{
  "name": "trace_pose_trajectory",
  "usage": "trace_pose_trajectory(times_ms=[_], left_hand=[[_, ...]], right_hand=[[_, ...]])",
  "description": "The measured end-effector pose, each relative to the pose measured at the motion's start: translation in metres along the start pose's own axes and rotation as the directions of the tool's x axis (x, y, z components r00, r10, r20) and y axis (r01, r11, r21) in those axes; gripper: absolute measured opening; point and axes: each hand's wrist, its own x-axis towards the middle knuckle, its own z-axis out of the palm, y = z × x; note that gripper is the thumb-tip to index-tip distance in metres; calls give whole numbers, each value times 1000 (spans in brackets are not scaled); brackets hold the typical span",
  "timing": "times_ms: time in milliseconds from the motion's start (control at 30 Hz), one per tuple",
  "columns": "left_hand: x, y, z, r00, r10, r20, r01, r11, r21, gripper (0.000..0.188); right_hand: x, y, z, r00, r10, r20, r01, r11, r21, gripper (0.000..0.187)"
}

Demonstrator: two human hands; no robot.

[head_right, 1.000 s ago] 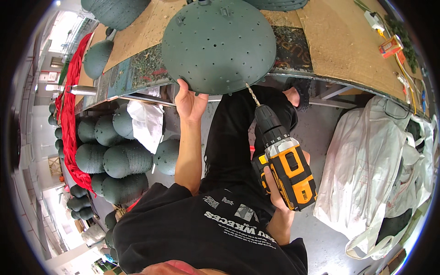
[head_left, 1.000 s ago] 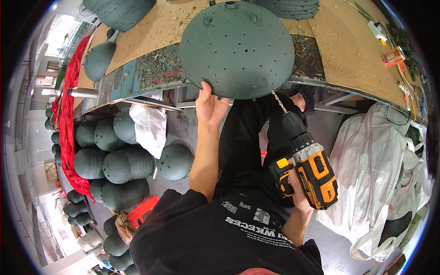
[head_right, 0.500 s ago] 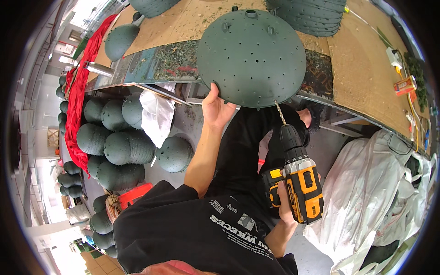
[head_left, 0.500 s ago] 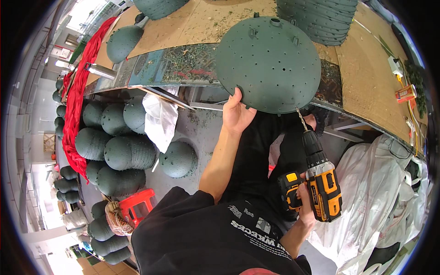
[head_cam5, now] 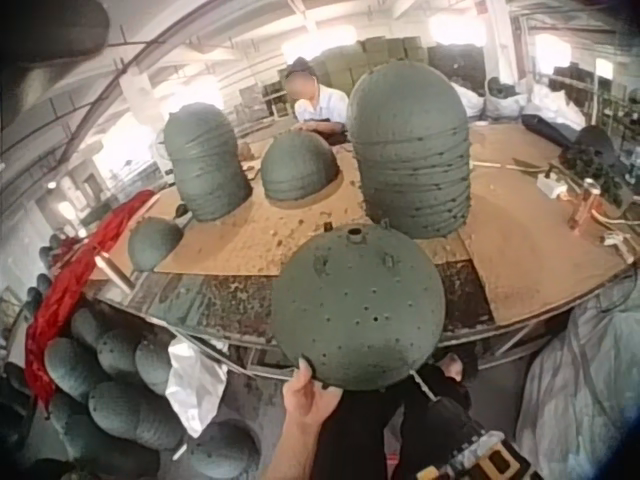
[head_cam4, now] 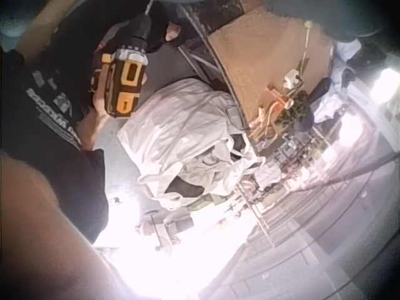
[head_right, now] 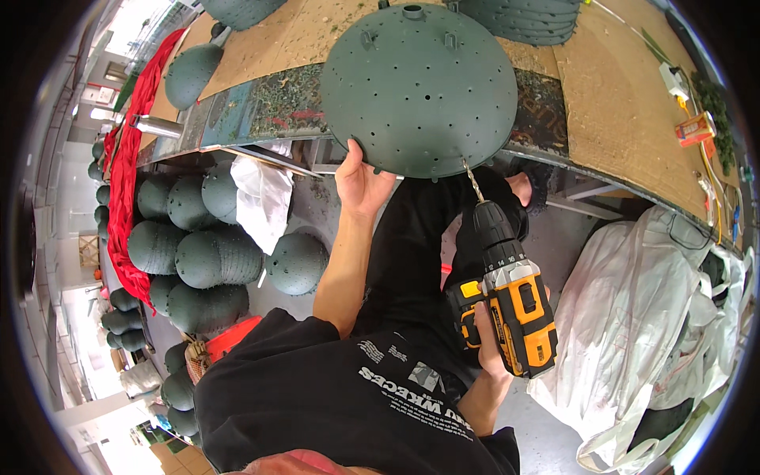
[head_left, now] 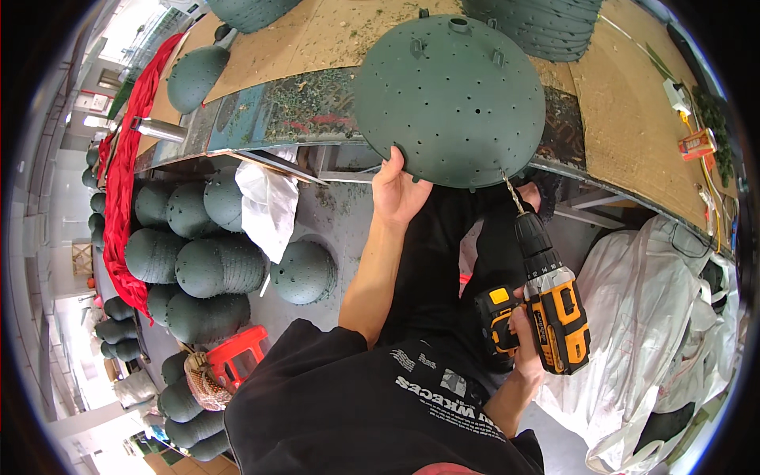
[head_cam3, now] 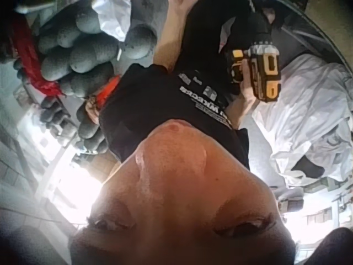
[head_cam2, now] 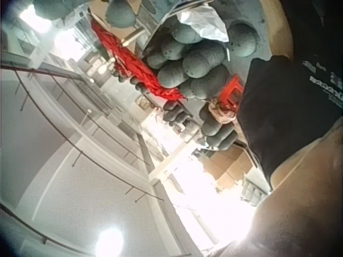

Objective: Drilling multiple small holes into a dark green hemispherical plastic product.

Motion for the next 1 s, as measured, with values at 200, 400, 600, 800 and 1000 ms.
trace_pose_trajectory(times_ms=[200, 400, 600, 800, 1000], left_hand=[[-2, 1, -1, 1000, 0, -18, 2, 992, 128, 47], [-2, -2, -3, 999, -16, 48, 16, 1000, 13, 42], [-3, -3, -5, 998, -33, 56, 38, 995, -94, 42], [-1, -2, -6, 996, -24, 90, 25, 1000, -15, 42], [10, 13, -12, 986, -80, 145, 78, 997, 16, 50]], right_hand=[[2, -2, -1, 999, -24, -38, 21, 996, -85, 47], [3, -5, 0, 999, -22, -33, 23, 999, 36, 44], [1, -6, 0, 998, -16, -54, 19, 999, 51, 44], [-1, -7, -1, 998, -30, -55, 32, 999, 33, 46], [-3, -12, -1, 995, -30, -91, 36, 997, 69, 46]])
